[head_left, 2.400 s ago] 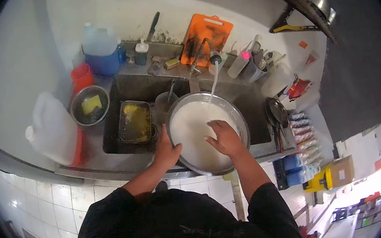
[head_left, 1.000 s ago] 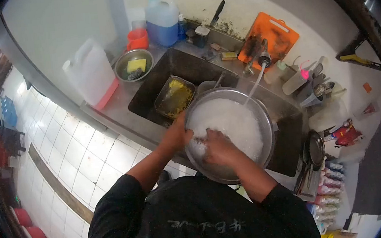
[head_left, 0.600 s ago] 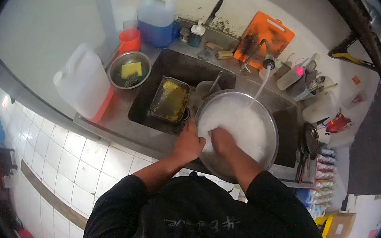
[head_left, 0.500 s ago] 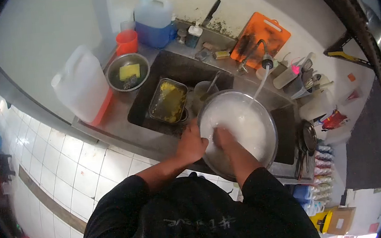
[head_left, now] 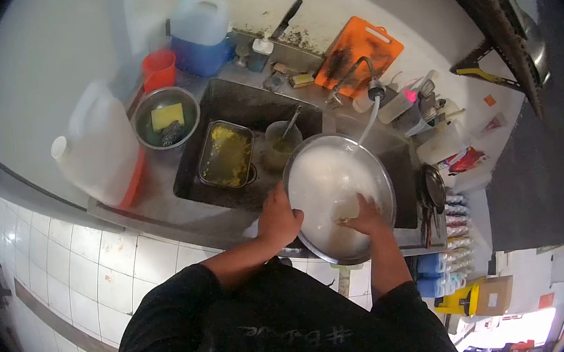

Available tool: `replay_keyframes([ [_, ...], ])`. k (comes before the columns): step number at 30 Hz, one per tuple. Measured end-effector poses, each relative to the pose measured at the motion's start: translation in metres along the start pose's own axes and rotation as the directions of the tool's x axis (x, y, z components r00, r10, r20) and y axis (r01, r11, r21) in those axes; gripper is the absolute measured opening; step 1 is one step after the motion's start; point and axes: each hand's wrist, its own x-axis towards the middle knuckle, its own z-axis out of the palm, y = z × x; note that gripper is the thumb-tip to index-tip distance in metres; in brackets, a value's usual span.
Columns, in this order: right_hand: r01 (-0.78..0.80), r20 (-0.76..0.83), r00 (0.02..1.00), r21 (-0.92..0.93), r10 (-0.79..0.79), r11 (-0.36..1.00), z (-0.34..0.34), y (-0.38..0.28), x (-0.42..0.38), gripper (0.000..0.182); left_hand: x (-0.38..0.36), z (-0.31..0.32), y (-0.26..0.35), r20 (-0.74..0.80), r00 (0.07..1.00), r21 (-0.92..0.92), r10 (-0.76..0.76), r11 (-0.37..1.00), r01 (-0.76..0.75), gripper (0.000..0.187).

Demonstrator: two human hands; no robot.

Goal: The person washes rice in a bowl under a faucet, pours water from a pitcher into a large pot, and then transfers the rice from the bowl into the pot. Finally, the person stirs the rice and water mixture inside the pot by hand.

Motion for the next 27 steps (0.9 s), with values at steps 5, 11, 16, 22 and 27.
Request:
replay_keyframes([
  [5,-0.198,0.12,0.979,0.334,0.166,0.922,0.028,0.033,0.019,0.13,0.003,-0.019,0.015,0.045,0.999,-0.085,0.013,0.996,-0.009,0.078],
  [11,-0.319,0.332,0.941,0.818,0.06,0.479,0.08,0.063,0.072,0.104,0.001,-0.003,0.013,-0.032,0.999,-0.037,0.006,0.999,-0.007,0.077],
  [16,-0.412,0.412,0.911,0.911,0.005,0.007,0.035,-0.012,0.035,0.09,0.004,-0.008,0.013,-0.042,0.997,-0.039,0.066,0.997,-0.067,0.08],
  [22,0.03,0.081,0.957,0.928,-0.279,0.372,-0.015,-0.041,0.016,0.079,0.001,-0.006,0.008,0.065,0.997,-0.035,-0.029,0.999,0.032,0.089],
  [27,0.625,-0.098,0.777,0.005,-0.622,0.781,-0.01,-0.078,0.02,0.079,0.001,-0.014,0.019,0.062,0.998,-0.043,-0.019,0.999,0.022,0.091],
])
